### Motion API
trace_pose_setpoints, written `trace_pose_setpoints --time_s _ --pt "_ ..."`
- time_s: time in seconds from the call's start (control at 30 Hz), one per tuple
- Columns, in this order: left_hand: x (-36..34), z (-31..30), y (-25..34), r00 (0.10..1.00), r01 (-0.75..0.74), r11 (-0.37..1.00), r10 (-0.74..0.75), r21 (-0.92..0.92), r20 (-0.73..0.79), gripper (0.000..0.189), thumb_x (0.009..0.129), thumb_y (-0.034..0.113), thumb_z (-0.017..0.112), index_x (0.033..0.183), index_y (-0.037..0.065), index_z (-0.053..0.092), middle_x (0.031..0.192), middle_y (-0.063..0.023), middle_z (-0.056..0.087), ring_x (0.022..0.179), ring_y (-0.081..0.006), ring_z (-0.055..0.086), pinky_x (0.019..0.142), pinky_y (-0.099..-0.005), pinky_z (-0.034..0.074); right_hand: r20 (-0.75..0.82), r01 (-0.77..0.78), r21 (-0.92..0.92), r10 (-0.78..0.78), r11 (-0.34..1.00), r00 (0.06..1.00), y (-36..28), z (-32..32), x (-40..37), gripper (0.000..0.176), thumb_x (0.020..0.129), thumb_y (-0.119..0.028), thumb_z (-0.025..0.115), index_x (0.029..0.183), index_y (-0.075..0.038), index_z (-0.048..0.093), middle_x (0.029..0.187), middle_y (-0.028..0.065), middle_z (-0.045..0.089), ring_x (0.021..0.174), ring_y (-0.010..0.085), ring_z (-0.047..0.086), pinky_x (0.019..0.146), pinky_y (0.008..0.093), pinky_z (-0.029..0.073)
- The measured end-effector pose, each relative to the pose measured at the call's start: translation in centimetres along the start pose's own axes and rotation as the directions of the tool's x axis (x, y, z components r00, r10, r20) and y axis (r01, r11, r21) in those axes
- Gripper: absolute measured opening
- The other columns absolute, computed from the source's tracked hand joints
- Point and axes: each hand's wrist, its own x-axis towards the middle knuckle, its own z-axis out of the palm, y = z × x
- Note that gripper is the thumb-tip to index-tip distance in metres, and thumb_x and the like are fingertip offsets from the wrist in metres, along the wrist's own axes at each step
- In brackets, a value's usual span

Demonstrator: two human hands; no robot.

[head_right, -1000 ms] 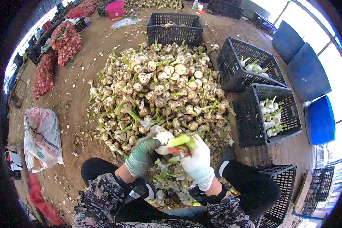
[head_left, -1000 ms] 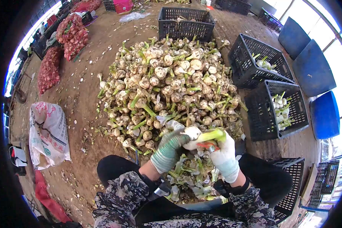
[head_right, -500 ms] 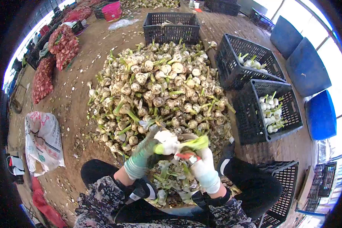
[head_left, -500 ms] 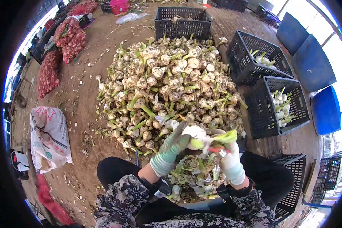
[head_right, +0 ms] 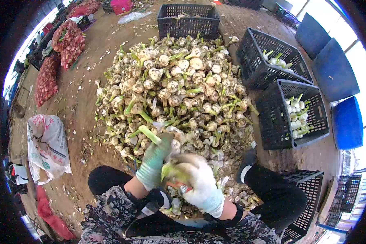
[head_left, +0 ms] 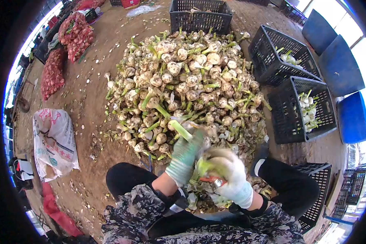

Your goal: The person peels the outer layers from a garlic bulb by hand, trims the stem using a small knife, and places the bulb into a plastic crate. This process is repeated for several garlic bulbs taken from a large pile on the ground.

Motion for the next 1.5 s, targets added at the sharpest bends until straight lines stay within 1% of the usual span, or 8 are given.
trace_pose_setpoints --time_s 0.23,0.3,0.4,0.5,0.87,1.0,1.13,1.5 --pt "0.4 0.8 -0.2 0.977 -0.105 0.994 0.098 -0.027 -0.188 0.039 0.084 0.043 0.052 0.098 0.008 0.056 0.082 -0.0008 0.058 0.071 -0.0096 0.057 0.062 -0.0225 0.048 -0.272 -0.357 0.673 0.665 0.648 0.695 10.0 -1.9 -1.2 0.017 0.081 -0.008 0.049 0.095 0.001 0.052 0.085 0.0140 0.061 0.076 0.0233 0.060 0.067 0.0308 0.049" --pt "0.1 0.6 0.5 0.990 0.011 0.980 -0.039 -0.198 -0.137 0.023 0.083 0.027 0.060 0.096 0.008 0.057 0.084 0.0034 0.055 0.077 -0.0039 0.051 0.067 -0.0216 0.043 0.458 -0.332 -0.504 0.573 0.797 0.679 16.8 -0.2 -7.2 0.020 0.083 -0.010 0.049 0.100 0.000 0.054 0.087 0.0144 0.062 0.076 0.0191 0.061 0.068 0.0296 0.048" --pt "0.3 0.2 -0.3 0.990 -0.126 0.989 0.120 -0.080 -0.076 0.017 0.085 0.013 0.056 0.099 0.004 0.057 0.087 0.0027 0.056 0.079 -0.0070 0.051 0.070 -0.0217 0.043 0.521 -0.358 -0.501 0.605 0.788 0.602 8.8 -2.3 -4.0 0.051 0.077 -0.042 0.054 0.104 0.001 0.053 0.091 0.0244 0.057 0.082 0.0395 0.056 0.073 0.0379 0.047" --pt "0.4 0.2 -1.5 0.971 -0.240 0.967 0.240 0.081 0.010 0.015 0.085 0.012 0.056 0.098 0.004 0.057 0.088 0.0019 0.056 0.078 -0.0073 0.051 0.068 -0.0212 0.043 0.305 -0.647 0.379 0.570 0.662 0.763 5.8 -2.9 -0.9 0.061 0.076 -0.050 0.057 0.105 0.003 0.050 0.088 0.0191 0.059 0.072 0.0319 0.060 0.070 0.0362 0.047" --pt "0.9 0.9 -1.8 0.972 -0.163 0.980 0.179 0.110 -0.150 0.022 0.083 0.029 0.059 0.084 0.008 0.055 0.073 0.0032 0.054 0.060 -0.0062 0.048 0.051 -0.0220 0.039 0.369 -0.547 0.795 0.507 0.262 0.779 5.2 -1.6 -0.5 0.078 0.074 -0.046 0.063 0.121 0.008 0.034 0.114 0.0173 0.049 0.096 0.0154 0.052 0.082 0.0265 0.042" --pt "0.5 1.1 -1.5 0.953 -0.274 0.943 0.292 0.189 -0.076 0.017 0.083 0.023 0.059 0.093 0.010 0.053 0.078 0.0045 0.052 0.067 -0.0052 0.047 0.055 -0.0208 0.039 0.266 -0.588 0.447 0.528 0.674 0.807 6.6 0.3 0.0 0.076 0.075 -0.041 0.064 0.122 0.010 0.032 0.113 0.0181 0.047 0.093 0.0159 0.053 0.075 0.0256 0.045" --pt "0.6 0.3 -1.0 0.958 -0.192 0.943 0.240 0.272 -0.159 0.025 0.084 0.030 0.058 0.098 0.009 0.054 0.081 0.0035 0.052 0.070 -0.0056 0.047 0.059 -0.0218 0.040 0.369 -0.604 0.733 0.564 0.313 0.739 4.5 -1.7 0.9 0.051 0.078 -0.022 0.063 0.112 0.009 0.042 0.100 0.0137 0.055 0.085 0.0123 0.054 0.071 0.0228 0.044" --pt "0.0 0.9 -1.9 0.912 -0.373 0.908 0.397 0.192 -0.104 0.017 0.084 0.018 0.058 0.093 0.004 0.057 0.077 0.0013 0.057 0.065 -0.0051 0.052 0.055 -0.0211 0.043 0.049 -0.612 0.474 0.676 0.632 0.736 5.4 -0.2 0.4 0.028 0.078 0.000 0.054 0.104 0.005 0.045 0.093 0.0105 0.055 0.071 0.0145 0.057 0.051 0.0249 0.049"
